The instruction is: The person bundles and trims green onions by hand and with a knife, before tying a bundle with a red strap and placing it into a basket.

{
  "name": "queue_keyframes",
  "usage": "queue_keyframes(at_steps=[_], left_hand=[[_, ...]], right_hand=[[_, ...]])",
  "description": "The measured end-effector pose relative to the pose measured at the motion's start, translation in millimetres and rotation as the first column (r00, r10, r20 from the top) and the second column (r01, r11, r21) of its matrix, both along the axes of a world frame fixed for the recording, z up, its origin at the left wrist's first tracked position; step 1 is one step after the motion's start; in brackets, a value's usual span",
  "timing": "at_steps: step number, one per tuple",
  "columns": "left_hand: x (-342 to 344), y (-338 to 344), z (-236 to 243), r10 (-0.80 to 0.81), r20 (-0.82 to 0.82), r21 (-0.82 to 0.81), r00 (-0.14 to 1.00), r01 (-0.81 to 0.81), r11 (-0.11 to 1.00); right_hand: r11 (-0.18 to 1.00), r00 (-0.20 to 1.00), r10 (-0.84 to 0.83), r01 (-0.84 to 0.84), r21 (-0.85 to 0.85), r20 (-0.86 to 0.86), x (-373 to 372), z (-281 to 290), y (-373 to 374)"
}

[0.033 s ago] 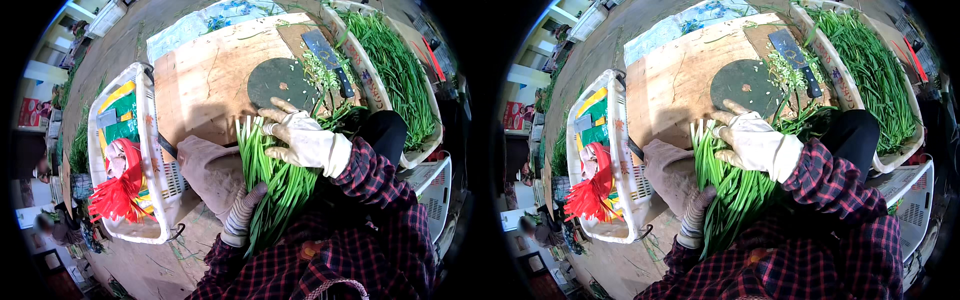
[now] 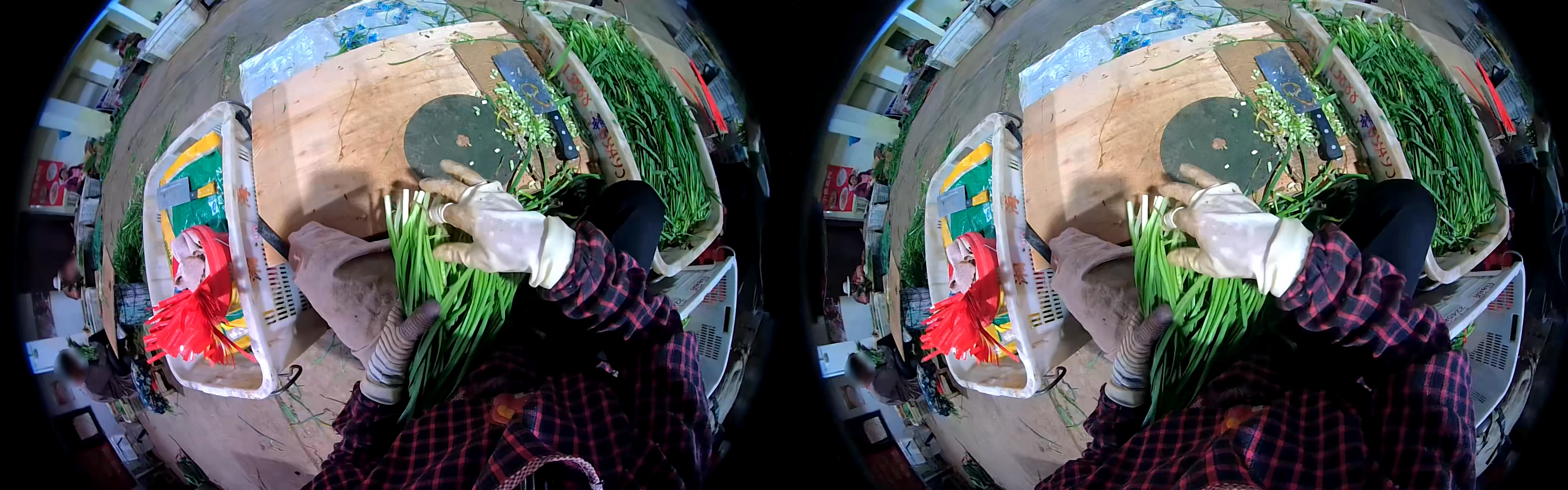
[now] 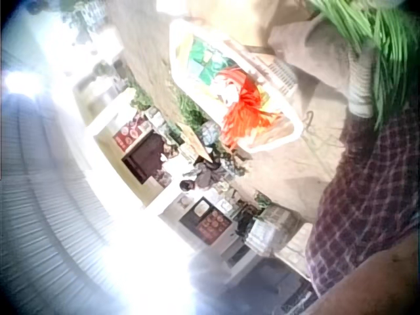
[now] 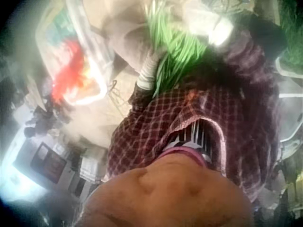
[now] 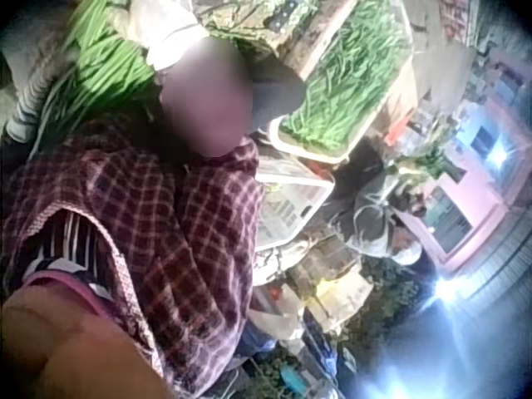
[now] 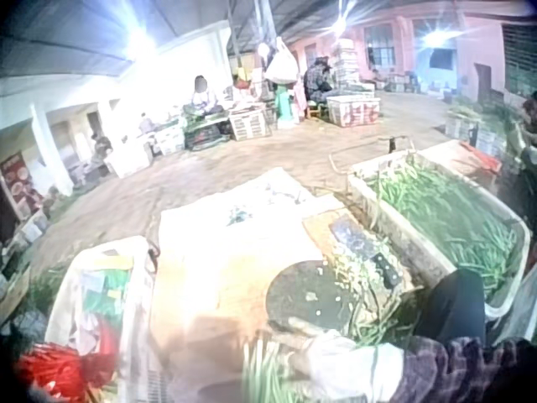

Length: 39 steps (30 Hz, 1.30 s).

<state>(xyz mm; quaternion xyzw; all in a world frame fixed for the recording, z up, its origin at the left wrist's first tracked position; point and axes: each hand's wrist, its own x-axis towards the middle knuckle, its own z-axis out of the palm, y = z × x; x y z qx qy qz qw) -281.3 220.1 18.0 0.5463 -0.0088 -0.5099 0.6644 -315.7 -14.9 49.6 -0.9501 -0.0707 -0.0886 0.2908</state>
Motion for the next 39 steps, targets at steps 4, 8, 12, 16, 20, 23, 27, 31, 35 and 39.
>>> queue_keyframes(at_steps=[4,8,12,16,20,23,27,31,35,39], left_hand=[[-6.0,-9.0,15.9,-0.048,-0.01,-0.022,0.999,0.048,0.999],[-5.9,-3.7,10.0,-0.081,-0.004,-0.045,0.997,0.081,0.996],[-3.5,-5.3,13.0,-0.097,0.029,-0.068,0.995,0.099,0.993],[-2.9,-5.0,12.6,-0.111,0.017,-0.062,0.994,0.112,0.992],[-3.2,-6.2,7.2,-0.112,0.019,-0.098,0.993,0.114,0.989],[0.3,-0.6,4.3,-0.122,0.034,-0.095,0.992,0.125,0.988],[-0.2,4.5,4.0,-0.107,0.03,-0.052,0.994,0.108,0.993],[-2.9,-6.7,7.4,-0.126,0.026,-0.094,0.992,0.128,0.987],[-1.0,-4.0,4.5,-0.088,0.028,-0.078,0.996,0.089,0.993],[1.9,2.1,-1.2,-0.088,0.037,-0.062,0.995,0.091,0.994]], right_hand=[[0.997,0.998,0.052,-0.049,0.054,-0.047,0.3,8.2,-0.7],[0.945,0.942,0.202,-0.116,0.307,-0.266,17.2,16.2,-26.2],[0.985,0.979,0.172,-0.168,0.041,-0.108,25.3,16.5,-30.3],[0.991,0.975,0.13,-0.13,0.01,-0.179,30.1,23.5,-37.2],[0.998,0.965,0.059,-0.066,-0.019,-0.254,33.3,41.7,-49.3],[0.989,0.945,-0.12,0.089,-0.115,-0.303,49.1,64.0,-62.9],[0.86,0.908,-0.415,0.412,-0.301,0.054,71.8,98.9,-121.7],[0.55,0.486,-0.819,0.816,0.176,0.305,66.6,122.6,-235.9],[0.615,0.61,-0.78,0.709,0.345,0.139,64.2,92.9,-205.4],[0.894,0.89,-0.447,0.448,-0.005,-0.089,25.4,36.3,-130.4]])
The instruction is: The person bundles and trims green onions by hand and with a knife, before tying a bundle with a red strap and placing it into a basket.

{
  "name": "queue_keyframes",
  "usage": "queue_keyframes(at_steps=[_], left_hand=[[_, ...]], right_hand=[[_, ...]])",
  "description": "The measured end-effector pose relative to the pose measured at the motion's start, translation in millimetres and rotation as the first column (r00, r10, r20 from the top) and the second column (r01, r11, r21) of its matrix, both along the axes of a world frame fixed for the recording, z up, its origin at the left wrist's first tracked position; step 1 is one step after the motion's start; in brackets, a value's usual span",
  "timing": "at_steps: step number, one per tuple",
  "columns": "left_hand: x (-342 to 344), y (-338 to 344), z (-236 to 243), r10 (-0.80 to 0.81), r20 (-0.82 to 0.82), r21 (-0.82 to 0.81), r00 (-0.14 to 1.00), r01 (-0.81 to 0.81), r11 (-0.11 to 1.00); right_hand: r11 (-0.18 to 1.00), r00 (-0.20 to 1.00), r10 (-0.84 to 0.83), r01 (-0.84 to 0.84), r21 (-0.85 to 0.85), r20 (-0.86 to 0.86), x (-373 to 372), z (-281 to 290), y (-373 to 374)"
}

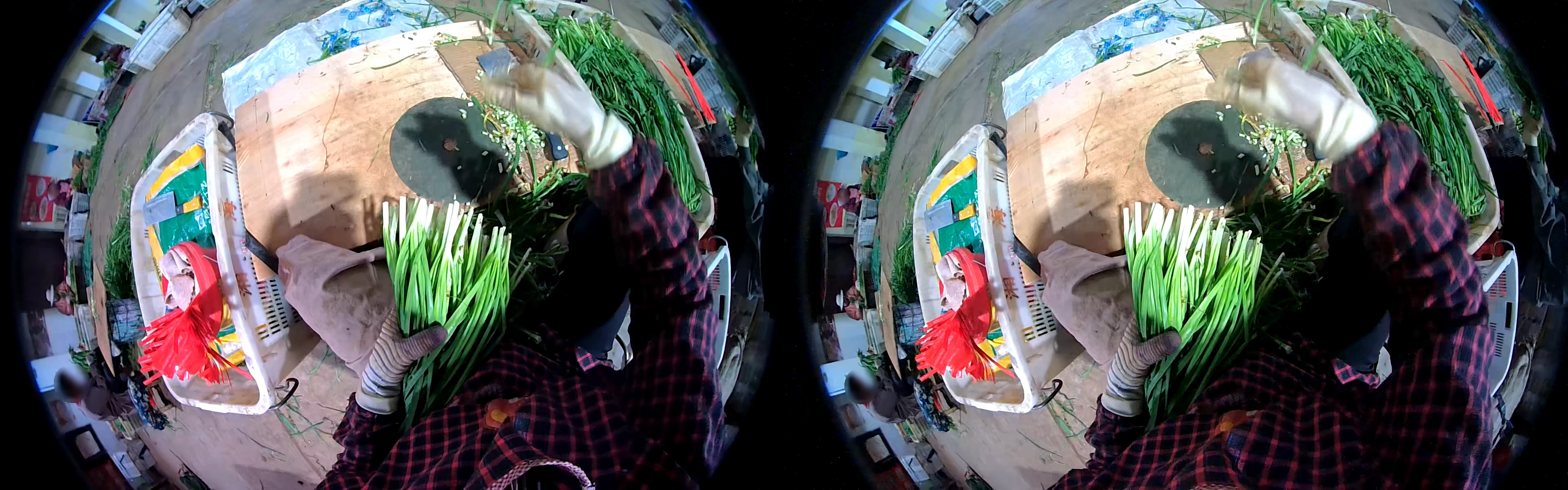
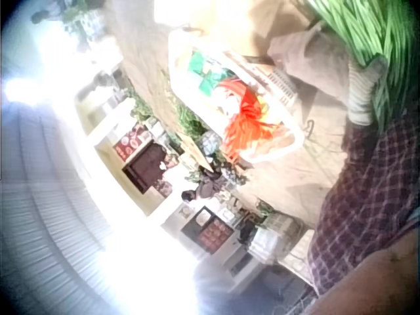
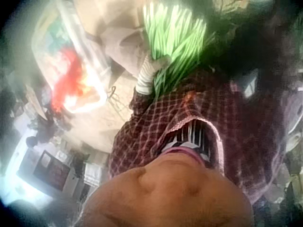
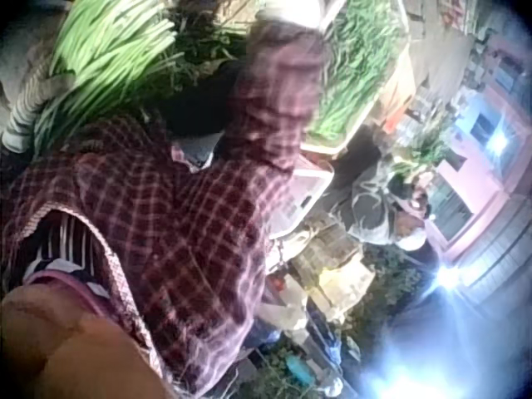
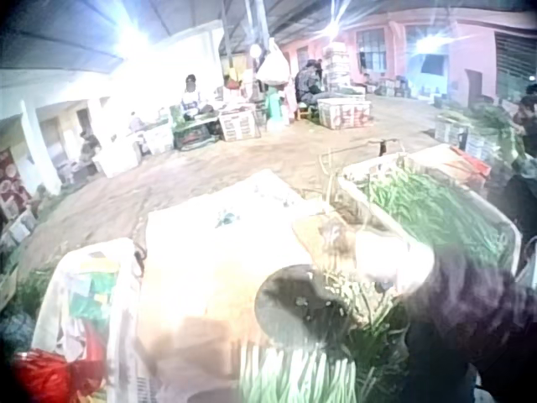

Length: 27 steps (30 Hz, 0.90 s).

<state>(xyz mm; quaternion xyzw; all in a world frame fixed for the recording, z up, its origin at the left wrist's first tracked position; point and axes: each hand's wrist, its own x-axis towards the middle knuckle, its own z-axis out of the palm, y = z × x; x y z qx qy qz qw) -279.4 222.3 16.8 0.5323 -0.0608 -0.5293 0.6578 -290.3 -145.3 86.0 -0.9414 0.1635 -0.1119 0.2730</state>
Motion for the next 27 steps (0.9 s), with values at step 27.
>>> queue_keyframes(at_steps=[27], left_hand=[[-2.7,-1.7,7.1,-0.085,0.003,0.02,0.996,0.085,0.996]], right_hand=[[0.706,0.745,0.666,-0.618,-0.344,0.029,-13.6,-13.1,118.5]])
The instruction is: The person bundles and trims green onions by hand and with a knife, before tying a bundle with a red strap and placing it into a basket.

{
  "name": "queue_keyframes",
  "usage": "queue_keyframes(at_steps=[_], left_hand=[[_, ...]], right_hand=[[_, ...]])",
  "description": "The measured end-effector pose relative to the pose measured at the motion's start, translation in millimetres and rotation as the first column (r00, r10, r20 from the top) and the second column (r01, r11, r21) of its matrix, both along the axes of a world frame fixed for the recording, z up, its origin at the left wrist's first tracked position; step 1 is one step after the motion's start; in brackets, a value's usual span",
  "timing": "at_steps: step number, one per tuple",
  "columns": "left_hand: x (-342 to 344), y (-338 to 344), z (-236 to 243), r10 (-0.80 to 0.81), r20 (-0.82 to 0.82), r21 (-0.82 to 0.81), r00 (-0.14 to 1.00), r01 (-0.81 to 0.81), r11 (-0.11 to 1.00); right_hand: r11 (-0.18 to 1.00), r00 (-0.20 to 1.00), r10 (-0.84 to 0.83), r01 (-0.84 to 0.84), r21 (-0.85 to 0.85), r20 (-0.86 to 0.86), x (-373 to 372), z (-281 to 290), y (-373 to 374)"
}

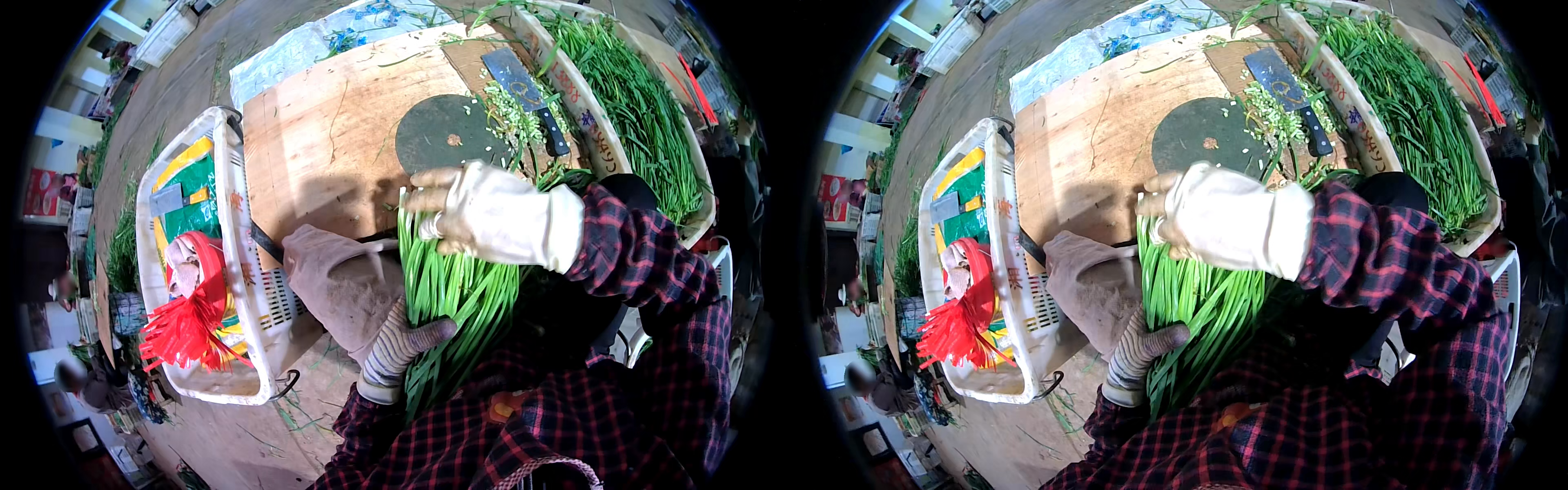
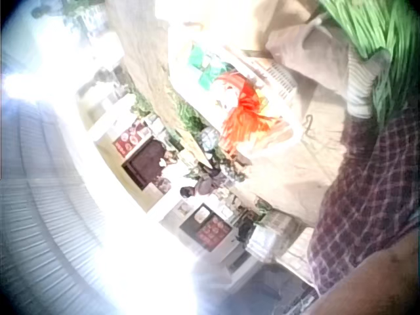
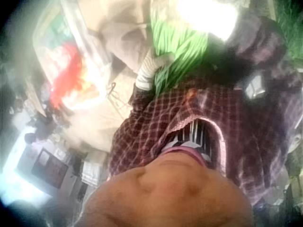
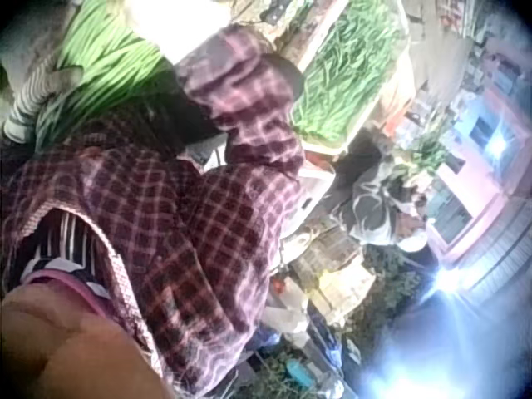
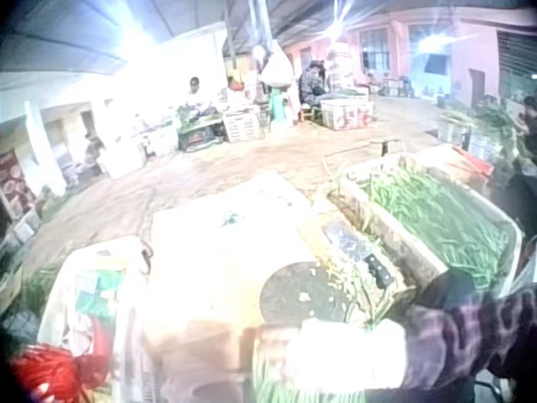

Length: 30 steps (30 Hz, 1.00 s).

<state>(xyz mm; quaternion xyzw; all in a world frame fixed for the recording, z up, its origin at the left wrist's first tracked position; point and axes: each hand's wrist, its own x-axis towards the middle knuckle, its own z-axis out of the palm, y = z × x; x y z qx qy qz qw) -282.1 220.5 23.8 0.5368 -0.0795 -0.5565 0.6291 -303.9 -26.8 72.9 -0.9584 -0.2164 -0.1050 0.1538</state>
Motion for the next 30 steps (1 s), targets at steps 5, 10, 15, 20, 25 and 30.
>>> queue_keyframes(at_steps=[5,10,15,20,25,30], left_hand=[[2.9,0.1,0.8,-0.021,-0.018,0.01,1.0,0.021,1.0],[1.4,-5.6,6.6,-0.01,-0.03,-0.01,0.999,0.01,1.0],[0.1,-3.2,-0.1,-0.004,0.043,0.01,0.999,0.003,1.0],[0.7,-8.6,-9.4,-0.091,0.018,-0.022,0.996,0.091,0.996],[1.9,-9.5,-2.1,-0.05,0.002,-0.039,0.999,0.05,0.998],[-0.5,-12.3,2.4,-0.07,0.035,-0.049,0.997,0.071,0.996]], right_hand=[[0.95,0.998,-0.008,-0.011,-0.312,-0.058,-0.1,-1.4,19.2],[0.815,0.977,0.059,0.072,-0.575,0.207,3.9,-7.4,7.3],[0.756,0.924,-0.103,0.313,-0.575,0.368,53.8,13.8,-43.0],[0.714,0.721,-0.693,0.69,-0.12,0.015,51.1,102.6,-86.0],[0.871,0.713,-0.347,0.486,0.072,-0.609,41.8,60.2,-29.7],[0.952,0.723,0.026,0.193,0.238,-0.69,33.2,2.3,-16.8]])
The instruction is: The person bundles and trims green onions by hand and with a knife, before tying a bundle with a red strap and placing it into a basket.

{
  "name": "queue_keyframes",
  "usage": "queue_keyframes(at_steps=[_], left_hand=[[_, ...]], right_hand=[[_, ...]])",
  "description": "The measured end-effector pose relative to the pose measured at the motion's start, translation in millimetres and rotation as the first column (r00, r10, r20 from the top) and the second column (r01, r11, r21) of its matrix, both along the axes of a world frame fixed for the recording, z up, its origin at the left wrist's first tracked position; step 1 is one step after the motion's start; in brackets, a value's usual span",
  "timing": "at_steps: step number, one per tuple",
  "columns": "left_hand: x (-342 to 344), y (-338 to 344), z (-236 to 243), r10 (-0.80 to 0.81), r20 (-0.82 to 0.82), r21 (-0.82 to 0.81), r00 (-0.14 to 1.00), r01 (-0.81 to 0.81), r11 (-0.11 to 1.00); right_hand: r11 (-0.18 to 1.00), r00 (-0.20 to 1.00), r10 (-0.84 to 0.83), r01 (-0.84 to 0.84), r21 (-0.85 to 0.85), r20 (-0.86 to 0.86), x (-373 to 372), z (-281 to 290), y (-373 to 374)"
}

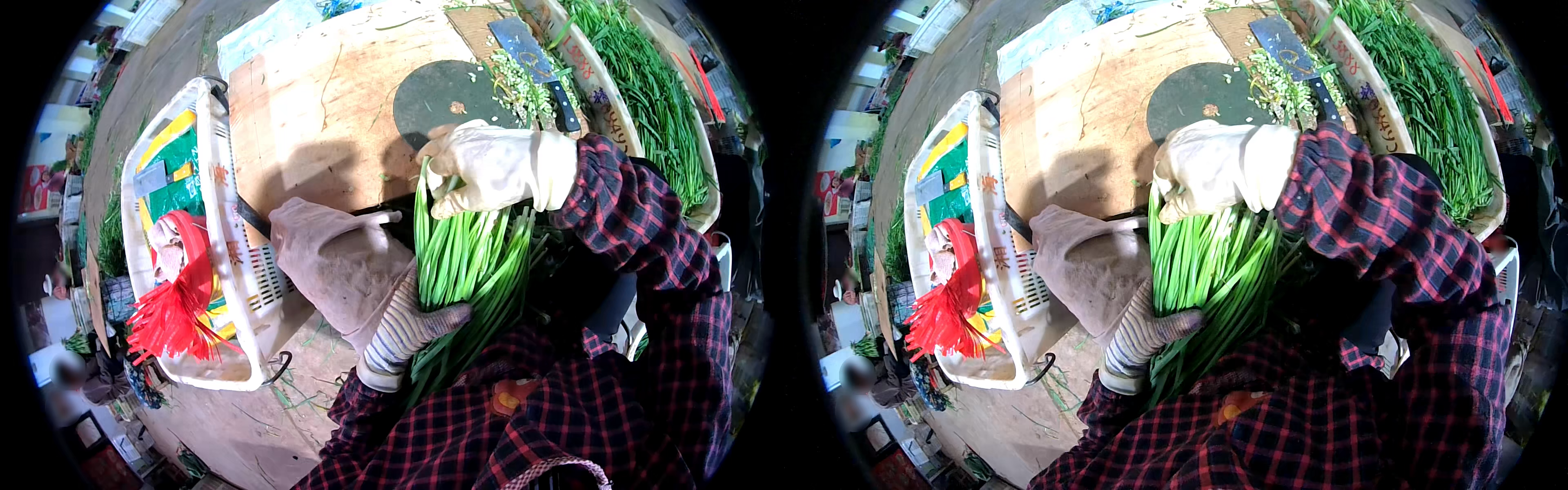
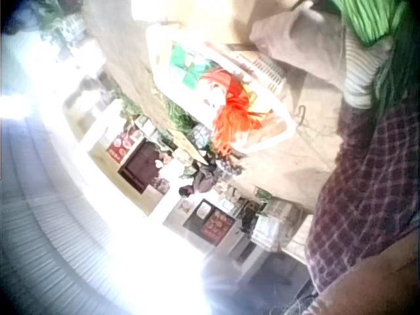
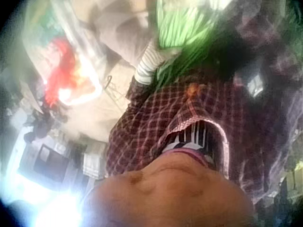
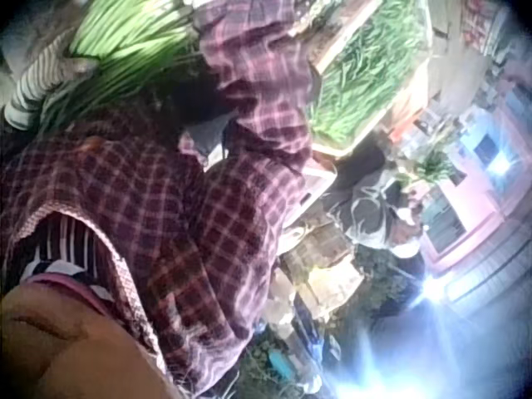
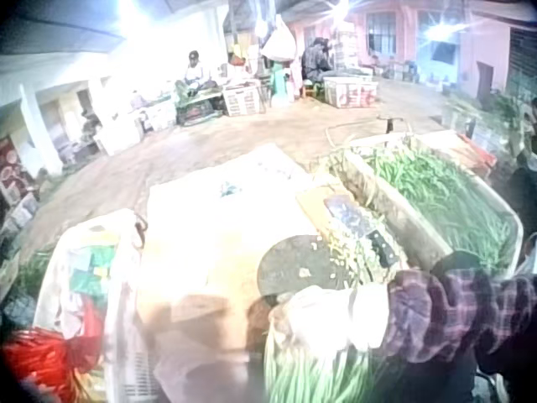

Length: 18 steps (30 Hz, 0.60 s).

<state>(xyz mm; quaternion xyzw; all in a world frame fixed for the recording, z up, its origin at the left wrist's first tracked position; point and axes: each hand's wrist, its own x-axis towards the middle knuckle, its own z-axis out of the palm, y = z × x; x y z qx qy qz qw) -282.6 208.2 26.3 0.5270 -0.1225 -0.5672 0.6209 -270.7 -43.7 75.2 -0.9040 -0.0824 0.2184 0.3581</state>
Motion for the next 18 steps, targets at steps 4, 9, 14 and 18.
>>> queue_keyframes(at_steps=[4,9,14,18], left_hand=[[0.6,0.2,-6.3,-0.006,0.026,-0.027,1.0,0.007,1.0],[4.2,6.5,-7.9,0.006,0.035,0.007,0.999,-0.006,1.0],[6.2,12.4,-17.1,0.074,0.014,0.026,0.997,-0.074,0.997],[11.4,22.7,-17.0,0.131,0.034,0.043,0.991,-0.132,0.99]], right_hand=[[0.999,0.991,0.02,-0.014,-0.044,0.129,6.0,-0.9,1.3],[0.767,0.856,0.109,0.251,-0.591,0.505,16.9,31.1,-29.5],[0.344,-0.05,-0.3,0.926,0.156,0.953,-14.5,82.5,-199.1],[0.616,0.614,-0.777,0.787,-0.033,0.136,-84.0,56.8,-75.6]])
